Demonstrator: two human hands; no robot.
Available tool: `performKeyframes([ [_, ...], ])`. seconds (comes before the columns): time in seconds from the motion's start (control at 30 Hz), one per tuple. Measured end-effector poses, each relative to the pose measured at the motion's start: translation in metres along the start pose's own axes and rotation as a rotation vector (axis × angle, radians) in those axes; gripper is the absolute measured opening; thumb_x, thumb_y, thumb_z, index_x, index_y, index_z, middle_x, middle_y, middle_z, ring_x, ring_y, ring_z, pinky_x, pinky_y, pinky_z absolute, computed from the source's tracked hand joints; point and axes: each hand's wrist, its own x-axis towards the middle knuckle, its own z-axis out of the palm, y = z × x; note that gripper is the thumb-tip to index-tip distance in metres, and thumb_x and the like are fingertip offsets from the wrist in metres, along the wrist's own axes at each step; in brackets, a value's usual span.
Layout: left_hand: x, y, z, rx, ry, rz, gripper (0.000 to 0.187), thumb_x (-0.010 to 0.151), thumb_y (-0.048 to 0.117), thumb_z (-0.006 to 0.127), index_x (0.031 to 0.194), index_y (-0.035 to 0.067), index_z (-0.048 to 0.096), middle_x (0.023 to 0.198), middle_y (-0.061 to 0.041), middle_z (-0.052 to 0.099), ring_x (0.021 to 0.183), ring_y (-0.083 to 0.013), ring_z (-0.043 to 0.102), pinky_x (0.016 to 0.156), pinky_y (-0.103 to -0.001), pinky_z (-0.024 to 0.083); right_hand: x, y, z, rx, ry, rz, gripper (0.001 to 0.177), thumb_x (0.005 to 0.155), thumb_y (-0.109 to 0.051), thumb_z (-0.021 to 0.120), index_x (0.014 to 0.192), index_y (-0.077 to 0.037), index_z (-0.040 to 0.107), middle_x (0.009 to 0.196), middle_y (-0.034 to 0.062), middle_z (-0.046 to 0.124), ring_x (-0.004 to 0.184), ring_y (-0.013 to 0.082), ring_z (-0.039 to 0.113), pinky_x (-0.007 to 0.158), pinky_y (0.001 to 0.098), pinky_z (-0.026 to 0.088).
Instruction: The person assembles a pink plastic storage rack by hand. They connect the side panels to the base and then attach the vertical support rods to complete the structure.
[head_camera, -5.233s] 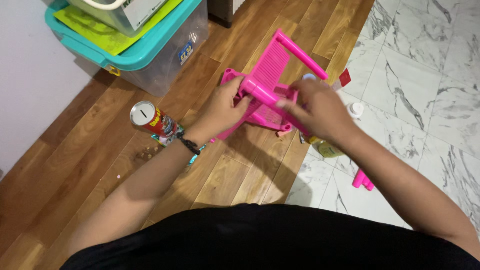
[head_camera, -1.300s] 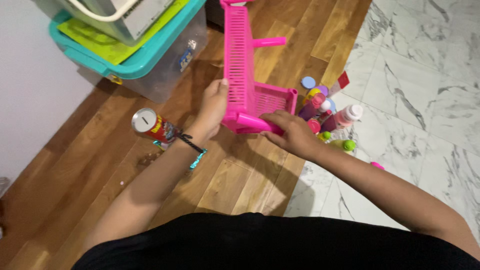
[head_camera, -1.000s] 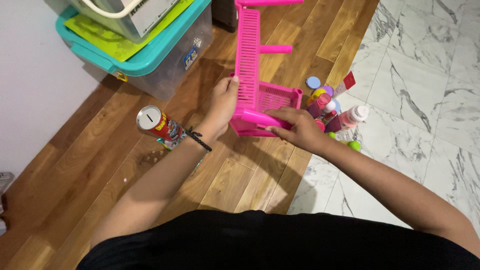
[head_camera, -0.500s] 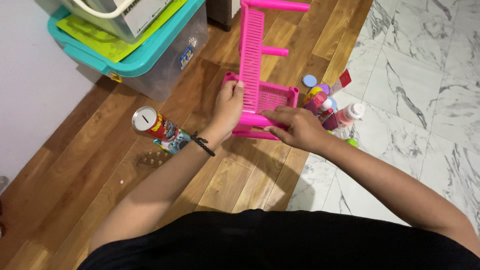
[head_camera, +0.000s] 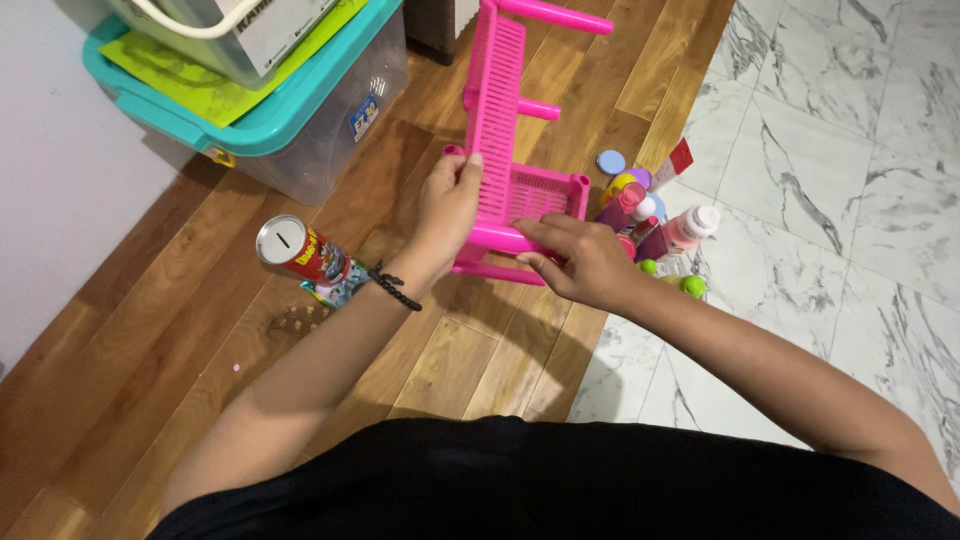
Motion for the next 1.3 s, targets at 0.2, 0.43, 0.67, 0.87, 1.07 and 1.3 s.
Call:
performKeyframes([
  [0.2,-0.010,0.004,0.002,-0.057,-0.043,-0.015,0.033,0.106,0.031,0.053,0.112,0.001,0.063,0.097,-0.005,0.070,0.086,-0.0115,0.065,0.078,-0.029,0.055,0.000,-0.002,0.001,-0.060,-0.023,-0.040,0.039,0.091,-0.020,0.074,0.127,-0.006,0.070,0.087,0.0128,0.069,0.059,0.0264,0.066,0.053,0.0394,0.053],
  [0.43,-0.004,0.028,-0.027,-0.171,-0.309,0.001,0.047,0.106,0.042,0.045,0.132,0.006,0.061,0.117,-0.002,0.070,0.105,-0.0091,0.068,0.095,-0.026,0.055,-0.007,0.017,-0.002,0.149,0.222,-0.003,0.039,0.101,-0.024,0.073,0.133,-0.003,0.065,0.099,0.0139,0.071,0.074,0.0172,0.067,0.064,0.0318,0.055],
  [0.67,-0.006,0.017,-0.040,0.091,-0.519,0.074,0.043,0.097,0.029,0.072,0.131,0.004,0.062,0.114,-0.005,0.072,0.101,-0.0129,0.069,0.089,-0.030,0.059,-0.007,0.053,0.000,0.398,0.218,0.288,0.041,0.103,-0.022,0.071,0.139,-0.002,0.065,0.090,0.0004,0.071,0.076,0.0058,0.058,0.067,0.0255,0.048],
  [0.87,-0.009,0.004,-0.047,0.209,-0.608,0.101,0.050,0.087,0.018,0.080,0.131,0.003,0.061,0.114,-0.003,0.072,0.100,-0.0102,0.069,0.089,-0.028,0.059,-0.015,0.076,-0.013,0.615,0.299,0.455,0.039,0.102,-0.021,0.069,0.137,-0.004,0.067,0.088,-0.0033,0.065,0.071,0.0028,0.055,0.062,0.0211,0.046],
  [1.07,-0.005,0.015,-0.045,0.174,-0.627,0.270,0.043,0.088,0.008,0.076,0.128,0.002,0.063,0.115,-0.003,0.072,0.105,-0.0101,0.068,0.094,-0.029,0.057,-0.017,0.099,-0.022,0.735,0.427,0.420,0.035,0.104,-0.017,0.068,0.133,0.002,0.068,0.087,-0.0023,0.063,0.072,0.0045,0.055,0.062,0.0218,0.044],
  [1.3,-0.029,0.037,-0.017,0.531,-0.269,0.484,0.025,0.088,0.012,0.075,0.110,0.003,0.067,0.091,-0.016,0.070,0.081,-0.0272,0.071,0.072,-0.037,0.055,-0.021,0.122,-0.027,0.722,0.449,0.422,0.038,0.105,-0.021,0.063,0.136,0.001,0.063,0.084,0.0008,0.061,0.071,0.0093,0.058,0.064,0.0245,0.049],
])
